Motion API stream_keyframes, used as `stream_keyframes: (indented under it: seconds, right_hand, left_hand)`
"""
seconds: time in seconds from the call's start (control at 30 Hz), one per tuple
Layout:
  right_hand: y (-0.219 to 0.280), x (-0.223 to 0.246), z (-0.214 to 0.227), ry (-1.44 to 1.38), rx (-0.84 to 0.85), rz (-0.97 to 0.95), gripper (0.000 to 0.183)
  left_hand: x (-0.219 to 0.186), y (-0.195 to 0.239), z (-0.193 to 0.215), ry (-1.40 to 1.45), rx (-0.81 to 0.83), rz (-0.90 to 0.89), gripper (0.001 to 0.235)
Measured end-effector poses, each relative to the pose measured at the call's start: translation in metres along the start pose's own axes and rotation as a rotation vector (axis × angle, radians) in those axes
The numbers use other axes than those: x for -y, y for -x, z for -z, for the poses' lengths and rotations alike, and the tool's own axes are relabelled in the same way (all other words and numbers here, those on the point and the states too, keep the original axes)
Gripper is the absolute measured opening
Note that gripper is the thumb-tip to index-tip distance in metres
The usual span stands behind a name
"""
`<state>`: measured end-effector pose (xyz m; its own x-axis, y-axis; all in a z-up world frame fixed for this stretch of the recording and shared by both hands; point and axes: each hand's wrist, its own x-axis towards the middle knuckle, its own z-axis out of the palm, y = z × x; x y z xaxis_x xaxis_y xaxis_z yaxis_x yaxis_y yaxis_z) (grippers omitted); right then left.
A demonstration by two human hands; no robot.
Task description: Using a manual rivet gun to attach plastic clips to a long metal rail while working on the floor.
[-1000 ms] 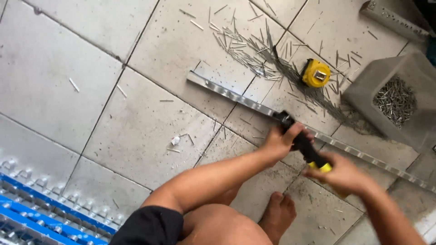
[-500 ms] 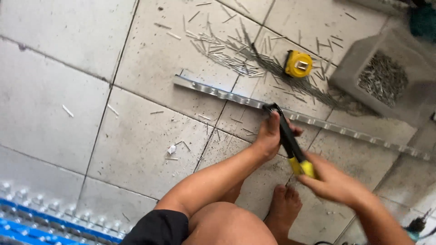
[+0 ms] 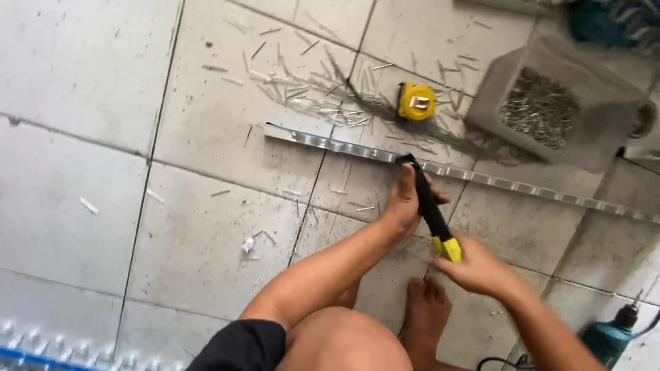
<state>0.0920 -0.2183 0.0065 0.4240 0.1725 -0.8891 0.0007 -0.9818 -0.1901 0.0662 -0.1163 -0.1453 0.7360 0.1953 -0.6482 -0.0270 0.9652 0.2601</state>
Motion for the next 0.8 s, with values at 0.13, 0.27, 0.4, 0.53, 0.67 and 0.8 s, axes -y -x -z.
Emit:
stream_keyframes:
  seconds: [0.13, 0.27, 0.4, 0.53, 0.67, 0.8]
  right_hand:
    - [-0.048, -0.043, -0.032, -0.116, -0.147, -0.014, 0.039]
    - [-0.039, -0.053, -0.017, 0.106, -0.191, -0.05, 0.041]
    - [0.047, 0.002, 0.049, 0.069, 0.084, -0.234, 0.034]
    - [-0.015, -0.066, -0.017, -0.069, -0.088, -0.087, 0.036]
    - [-0.042, -0.086, -0.052, 0.005, -0.286, -0.05, 0.03]
    - [-0.068, -0.096, -0.069, -0.101, -0.418, 0.0, 0.026]
  left_hand:
    - [0.008, -0.002, 0.0, -0.036, -0.006, 0.03, 0.074]
    - [0.017, 0.0, -0.009, -0.043, 0.148, 0.051, 0.071]
    - [0.018, 0.01, 0.004, -0.39, 0.295, 0.025, 0.082]
    - [0.021, 0.013, -0.018, -0.051, 0.213, 0.091, 0.07]
    - [0.024, 0.024, -0.012, -0.079, 0.174, 0.127, 0.064]
    - [0.044, 0.001, -0.004, -0.025, 0.145, 0.088, 0.062]
